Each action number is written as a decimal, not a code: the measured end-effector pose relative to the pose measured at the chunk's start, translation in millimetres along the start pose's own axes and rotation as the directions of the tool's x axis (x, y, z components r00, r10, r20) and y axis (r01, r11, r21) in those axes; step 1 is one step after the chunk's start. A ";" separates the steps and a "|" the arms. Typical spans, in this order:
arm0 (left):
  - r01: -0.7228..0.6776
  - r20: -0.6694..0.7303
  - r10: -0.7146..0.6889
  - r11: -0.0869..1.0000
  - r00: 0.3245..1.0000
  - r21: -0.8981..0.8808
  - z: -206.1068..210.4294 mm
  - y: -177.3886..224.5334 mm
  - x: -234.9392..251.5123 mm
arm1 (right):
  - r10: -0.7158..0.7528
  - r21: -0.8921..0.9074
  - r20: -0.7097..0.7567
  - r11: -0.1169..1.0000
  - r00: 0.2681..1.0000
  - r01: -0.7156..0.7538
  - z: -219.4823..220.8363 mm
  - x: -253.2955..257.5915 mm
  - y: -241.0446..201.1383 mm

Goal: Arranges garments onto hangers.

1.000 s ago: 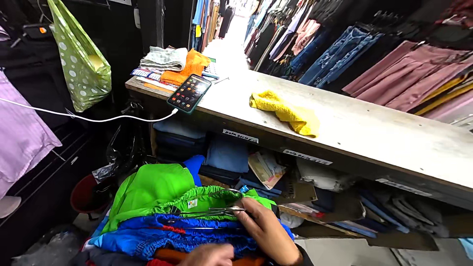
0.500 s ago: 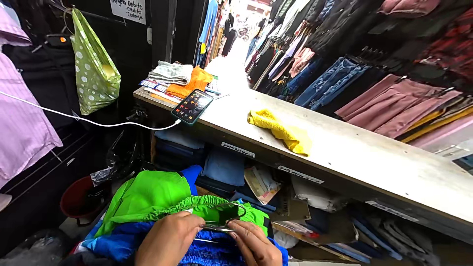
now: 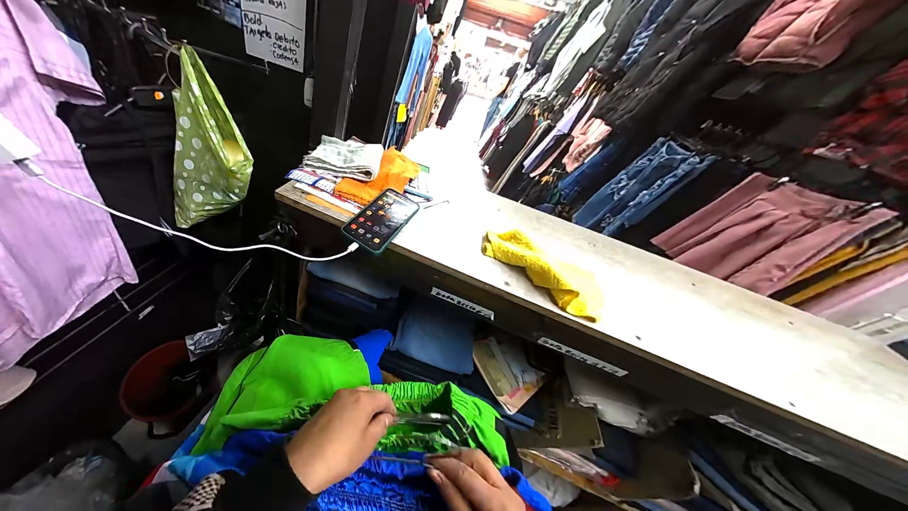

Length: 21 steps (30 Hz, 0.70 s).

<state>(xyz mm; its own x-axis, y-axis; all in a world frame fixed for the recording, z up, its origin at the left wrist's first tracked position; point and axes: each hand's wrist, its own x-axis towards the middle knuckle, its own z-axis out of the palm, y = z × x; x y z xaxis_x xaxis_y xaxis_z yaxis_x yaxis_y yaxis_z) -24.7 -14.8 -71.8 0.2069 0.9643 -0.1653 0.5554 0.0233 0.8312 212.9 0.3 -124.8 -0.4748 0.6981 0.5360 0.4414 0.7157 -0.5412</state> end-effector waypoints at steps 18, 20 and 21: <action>-0.264 -0.278 0.331 0.931 0.902 0.253 31.8 -35.0 -10.1 | 0.041 -0.227 0.120 0.974 0.992 -0.012 17.4 1.6 15.6; -0.262 -0.321 0.372 0.904 0.871 0.338 34.1 -33.2 -16.3 | 0.053 -0.219 0.128 0.975 0.990 -0.024 17.7 -1.4 16.9; -0.267 -0.346 0.421 0.871 0.839 0.412 35.0 -31.0 -23.2 | 0.058 -0.213 0.133 0.977 0.989 -0.029 18.1 -3.4 17.4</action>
<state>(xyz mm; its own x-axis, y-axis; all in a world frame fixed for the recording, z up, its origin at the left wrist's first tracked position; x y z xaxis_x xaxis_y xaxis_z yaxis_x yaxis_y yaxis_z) -18.5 -47.1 -112.4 0.1287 0.9099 0.3944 0.7606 -0.3457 0.5495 208.5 10.0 -147.8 -0.5451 0.7298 0.4126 0.6071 0.6830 -0.4061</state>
